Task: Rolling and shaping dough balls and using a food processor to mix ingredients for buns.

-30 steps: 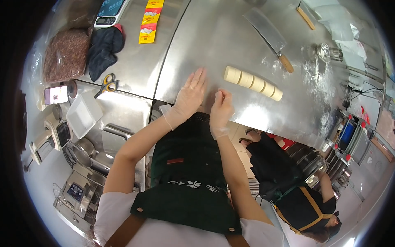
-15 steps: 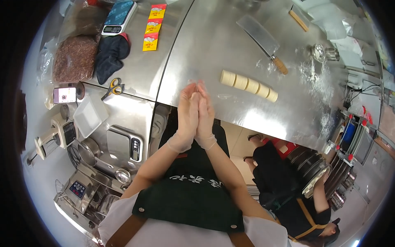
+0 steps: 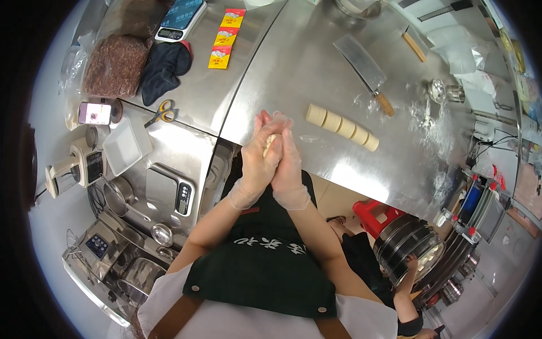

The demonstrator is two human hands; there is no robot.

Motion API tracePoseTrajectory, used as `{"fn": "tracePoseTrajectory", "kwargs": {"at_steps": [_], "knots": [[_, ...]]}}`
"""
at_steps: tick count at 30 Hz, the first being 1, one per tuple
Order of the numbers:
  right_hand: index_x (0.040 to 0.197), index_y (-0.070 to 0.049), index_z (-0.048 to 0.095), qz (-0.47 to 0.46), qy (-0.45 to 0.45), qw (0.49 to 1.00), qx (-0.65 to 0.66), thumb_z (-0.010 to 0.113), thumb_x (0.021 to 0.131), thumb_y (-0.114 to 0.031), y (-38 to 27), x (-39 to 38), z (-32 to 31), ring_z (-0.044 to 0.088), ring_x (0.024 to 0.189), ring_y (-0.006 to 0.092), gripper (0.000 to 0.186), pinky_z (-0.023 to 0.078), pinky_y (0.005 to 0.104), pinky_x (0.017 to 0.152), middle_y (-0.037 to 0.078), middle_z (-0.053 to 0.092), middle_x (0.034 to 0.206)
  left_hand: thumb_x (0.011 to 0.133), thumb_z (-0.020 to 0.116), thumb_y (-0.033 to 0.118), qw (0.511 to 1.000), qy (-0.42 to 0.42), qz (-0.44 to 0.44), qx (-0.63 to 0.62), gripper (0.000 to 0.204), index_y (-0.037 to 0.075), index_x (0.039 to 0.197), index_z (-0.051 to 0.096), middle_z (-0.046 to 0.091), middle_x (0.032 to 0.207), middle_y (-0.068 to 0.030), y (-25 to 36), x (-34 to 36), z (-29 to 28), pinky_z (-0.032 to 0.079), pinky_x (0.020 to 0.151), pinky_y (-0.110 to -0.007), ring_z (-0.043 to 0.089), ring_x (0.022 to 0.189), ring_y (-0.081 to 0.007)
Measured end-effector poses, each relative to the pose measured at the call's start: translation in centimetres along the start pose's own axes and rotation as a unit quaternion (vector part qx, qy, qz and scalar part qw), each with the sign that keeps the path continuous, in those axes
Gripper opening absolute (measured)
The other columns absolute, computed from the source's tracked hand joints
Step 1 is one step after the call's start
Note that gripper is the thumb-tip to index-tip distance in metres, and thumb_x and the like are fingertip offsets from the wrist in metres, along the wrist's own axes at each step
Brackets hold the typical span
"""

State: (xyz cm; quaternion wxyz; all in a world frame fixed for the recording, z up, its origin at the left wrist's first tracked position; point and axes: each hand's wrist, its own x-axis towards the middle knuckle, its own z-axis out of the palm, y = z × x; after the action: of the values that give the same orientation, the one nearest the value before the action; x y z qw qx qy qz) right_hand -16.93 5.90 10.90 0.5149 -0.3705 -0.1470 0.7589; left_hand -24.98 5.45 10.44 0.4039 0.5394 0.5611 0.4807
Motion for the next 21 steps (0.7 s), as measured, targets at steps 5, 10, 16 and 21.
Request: {"fn": "tracePoseTrajectory", "kwargs": {"at_steps": [5, 10, 16, 21], "knots": [[0.151, 0.002, 0.034, 0.202, -0.137, 0.97, -0.003, 0.037, 0.111, -0.039, -3.2, 1.0, -2.9, 0.048, 0.137, 0.028, 0.058, 0.04, 0.0388, 0.115, 0.017, 0.049, 0.145, 0.087, 0.072, 0.017, 0.972, -0.083, 0.06, 0.212, 0.068, 0.001, 0.147, 0.045, 0.055, 0.146, -0.0197, 1.6, 1.2, -3.0, 0.031, 0.119, -0.049, 0.043, 0.143, -0.0401], [0.152, -0.001, 0.033, 0.047, -0.119, 0.991, 0.024, 0.035, 0.109, -0.048, -1.2, 0.1, -0.2, 0.045, 0.139, 0.0316, 0.064, 0.039, 0.0453, 0.116, 0.016, 0.045, 0.15, 0.096, 0.066, 0.014, 0.986, 0.028, -0.018, -0.163, 0.047, 0.001, 0.139, 0.055, 0.069, 0.122, -0.0226, 1.2, 0.4, -0.3, 0.055, 0.095, -0.039, 0.07, 0.109, -0.0359], [0.152, 0.003, 0.035, 0.011, -0.052, 0.998, -0.043, 0.038, 0.109, -0.048, -2.8, 0.8, -0.8, 0.042, 0.143, 0.0313, 0.067, 0.035, 0.043, 0.118, 0.018, 0.044, 0.152, 0.084, 0.074, 0.014, 0.986, -0.008, 0.087, 0.139, 0.06, 0.001, 0.14, 0.055, 0.057, 0.141, -0.0244, 1.3, 1.2, -0.4, 0.028, 0.119, -0.054, 0.051, 0.136, -0.0398], [0.147, 0.002, 0.04, 0.195, -0.14, 0.969, 0.053, 0.037, 0.108, -0.052, -3.7, 1.5, -1.6, 0.041, 0.142, 0.0306, 0.067, 0.034, 0.0471, 0.119, 0.015, 0.04, 0.154, 0.082, 0.075, 0.019, 0.995, -0.065, 0.072, 0.032, 0.064, 0.001, 0.14, 0.055, 0.06, 0.137, -0.026, 1.9, 1.8, -1.9, 0.028, 0.12, -0.051, 0.052, 0.135, -0.0425]]}}
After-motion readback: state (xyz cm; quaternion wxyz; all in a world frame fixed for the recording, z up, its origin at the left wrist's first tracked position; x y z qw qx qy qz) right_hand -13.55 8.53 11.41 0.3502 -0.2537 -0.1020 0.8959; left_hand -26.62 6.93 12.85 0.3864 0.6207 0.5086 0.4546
